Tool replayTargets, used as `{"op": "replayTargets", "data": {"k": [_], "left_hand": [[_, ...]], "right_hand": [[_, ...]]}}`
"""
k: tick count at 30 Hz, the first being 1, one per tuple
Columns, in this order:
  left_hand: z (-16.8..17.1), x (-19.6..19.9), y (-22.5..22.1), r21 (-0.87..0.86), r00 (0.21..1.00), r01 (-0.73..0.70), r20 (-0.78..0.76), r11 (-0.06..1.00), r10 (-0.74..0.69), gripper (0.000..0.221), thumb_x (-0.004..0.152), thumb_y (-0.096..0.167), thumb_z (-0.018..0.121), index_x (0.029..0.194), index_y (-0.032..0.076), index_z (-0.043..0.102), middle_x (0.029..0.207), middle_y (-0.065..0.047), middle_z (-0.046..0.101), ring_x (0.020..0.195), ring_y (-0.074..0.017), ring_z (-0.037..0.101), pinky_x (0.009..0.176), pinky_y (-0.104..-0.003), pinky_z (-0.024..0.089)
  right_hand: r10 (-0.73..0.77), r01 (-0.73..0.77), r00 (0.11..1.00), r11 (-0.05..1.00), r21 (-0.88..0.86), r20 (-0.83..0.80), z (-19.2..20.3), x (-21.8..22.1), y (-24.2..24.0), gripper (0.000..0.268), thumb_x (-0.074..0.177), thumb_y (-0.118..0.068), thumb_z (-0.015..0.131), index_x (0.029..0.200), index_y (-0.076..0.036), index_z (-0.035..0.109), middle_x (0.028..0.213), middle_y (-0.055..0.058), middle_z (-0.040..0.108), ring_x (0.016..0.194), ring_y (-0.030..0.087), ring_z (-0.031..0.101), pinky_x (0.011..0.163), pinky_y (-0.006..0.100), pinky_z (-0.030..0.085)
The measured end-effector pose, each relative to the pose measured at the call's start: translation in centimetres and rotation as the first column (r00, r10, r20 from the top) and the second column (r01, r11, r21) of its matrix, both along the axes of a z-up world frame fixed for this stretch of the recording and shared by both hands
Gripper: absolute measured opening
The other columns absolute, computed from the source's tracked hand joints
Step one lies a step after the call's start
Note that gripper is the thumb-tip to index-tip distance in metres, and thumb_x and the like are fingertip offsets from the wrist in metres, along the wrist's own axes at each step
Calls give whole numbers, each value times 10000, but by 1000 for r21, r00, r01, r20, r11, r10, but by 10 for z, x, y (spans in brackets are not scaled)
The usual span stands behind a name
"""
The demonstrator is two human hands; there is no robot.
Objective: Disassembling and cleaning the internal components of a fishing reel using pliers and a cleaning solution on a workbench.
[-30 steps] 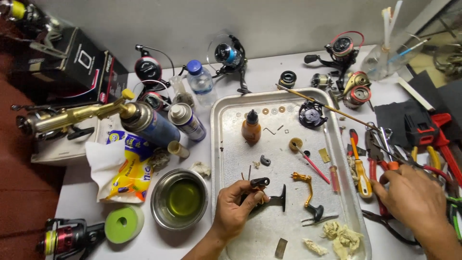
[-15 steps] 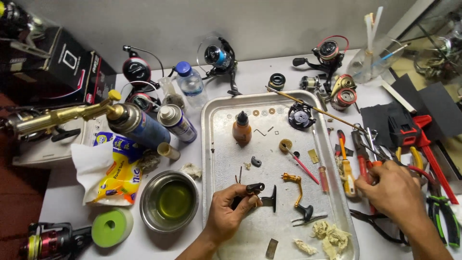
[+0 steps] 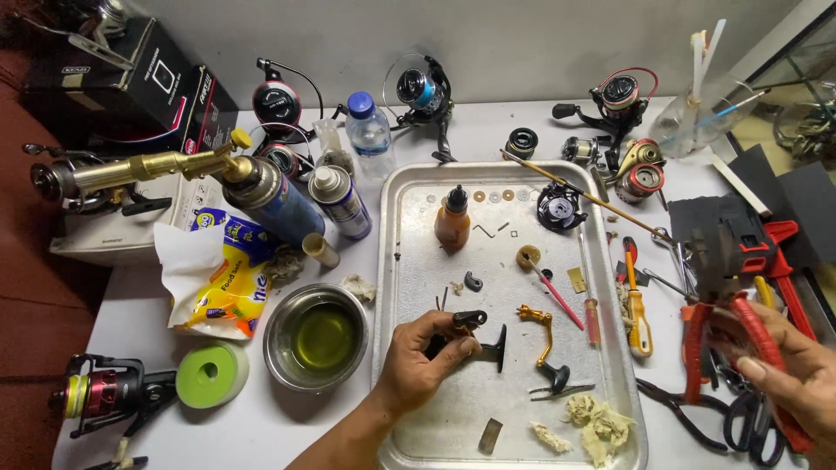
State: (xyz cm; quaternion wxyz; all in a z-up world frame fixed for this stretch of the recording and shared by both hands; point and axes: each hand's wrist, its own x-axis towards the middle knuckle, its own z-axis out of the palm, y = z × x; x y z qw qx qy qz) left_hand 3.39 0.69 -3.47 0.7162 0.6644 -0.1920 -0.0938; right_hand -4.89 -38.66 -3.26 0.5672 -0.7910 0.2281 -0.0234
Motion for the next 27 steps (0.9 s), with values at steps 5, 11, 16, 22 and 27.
{"op": "replayTargets", "data": {"k": [5,11,16,22,27], "left_hand": [[8,0,-5,94,957,-118,276,989,88,134,842,124,623,942,37,607,814,-71,639,728,-169,619,651,-263,544],[21,2,-13,173,768,-327,621,929,155,170,774,23,654,927,52,587,936,-125,657,890,-244,636,886,-395,469],[32,8,-16,207,616,-418,780,885,109,175,814,20,663,957,35,562,752,-92,663,624,-187,633,817,-397,531],[42,12,-26,233,441,-597,894,768,72,92,863,36,618,949,12,596,575,-24,578,453,-144,516,525,-329,481],[32,13,-32,229,415,-626,907,745,70,92,861,34,633,950,15,613,637,-63,645,527,-170,616,528,-313,495]], "right_hand": [[4,-13,1000,875,485,20,38,-4,62,660,582,-22,502,1242,-34,466,1450,170,486,1226,453,526,938,662,397],[350,-501,865,590,633,359,39,-5,117,452,691,-270,773,1035,-19,620,1376,292,458,1219,466,499,952,646,375],[491,-551,832,677,488,259,8,-13,120,324,645,-205,760,887,-25,641,1470,149,339,1425,273,185,1051,480,138],[630,-637,763,771,2,144,35,-10,150,223,545,-48,608,762,-94,624,1350,87,413,1325,236,379,1022,469,209],[569,-541,811,818,-197,138,37,-10,162,143,589,-38,676,718,-85,638,1369,65,407,1269,267,476,935,393,446]]}}
